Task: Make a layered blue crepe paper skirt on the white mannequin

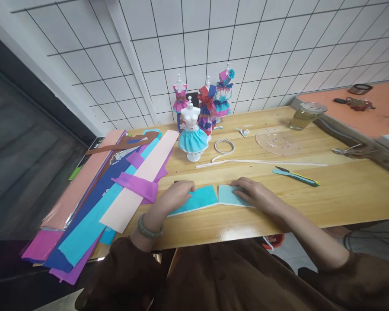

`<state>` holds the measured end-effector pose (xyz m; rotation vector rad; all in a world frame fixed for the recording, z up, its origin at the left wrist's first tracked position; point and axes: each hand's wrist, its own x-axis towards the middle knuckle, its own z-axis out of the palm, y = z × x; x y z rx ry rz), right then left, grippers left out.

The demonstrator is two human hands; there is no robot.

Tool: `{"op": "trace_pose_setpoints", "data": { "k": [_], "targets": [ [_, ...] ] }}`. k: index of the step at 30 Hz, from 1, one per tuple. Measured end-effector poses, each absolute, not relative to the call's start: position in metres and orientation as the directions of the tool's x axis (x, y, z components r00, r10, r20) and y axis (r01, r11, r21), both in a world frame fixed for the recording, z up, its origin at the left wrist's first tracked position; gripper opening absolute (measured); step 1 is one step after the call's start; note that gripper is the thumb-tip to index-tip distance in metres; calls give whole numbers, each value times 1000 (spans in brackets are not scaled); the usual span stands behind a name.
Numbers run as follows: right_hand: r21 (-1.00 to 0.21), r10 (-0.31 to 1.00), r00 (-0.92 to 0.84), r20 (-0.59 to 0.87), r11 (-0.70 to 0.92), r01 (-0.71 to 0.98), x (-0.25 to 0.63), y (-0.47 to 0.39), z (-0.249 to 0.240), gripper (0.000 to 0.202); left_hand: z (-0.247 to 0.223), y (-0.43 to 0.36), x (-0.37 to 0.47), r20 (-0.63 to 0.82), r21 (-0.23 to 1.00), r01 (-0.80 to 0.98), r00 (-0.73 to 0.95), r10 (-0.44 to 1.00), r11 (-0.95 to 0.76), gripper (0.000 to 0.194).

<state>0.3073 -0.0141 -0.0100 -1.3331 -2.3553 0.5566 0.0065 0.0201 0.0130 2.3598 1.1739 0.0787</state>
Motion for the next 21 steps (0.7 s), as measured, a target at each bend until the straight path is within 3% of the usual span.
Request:
{"op": "trace_pose_setpoints", "data": {
  "k": [10,13,21],
  "targets": [
    [-562,912,-409,40,359,745,306,0,-16,39,-7,2,40,143,297,661,683,717,-689,23],
    [-561,907,-420,17,357,747,305,3,-16,39,-18,-1,47,186,262,609,730,658,-749,30],
    [-545,888,-458,50,408,732,303,16,-16,38,-25,7,46,216,193,599,747,629,-778,26]
  ]
}}
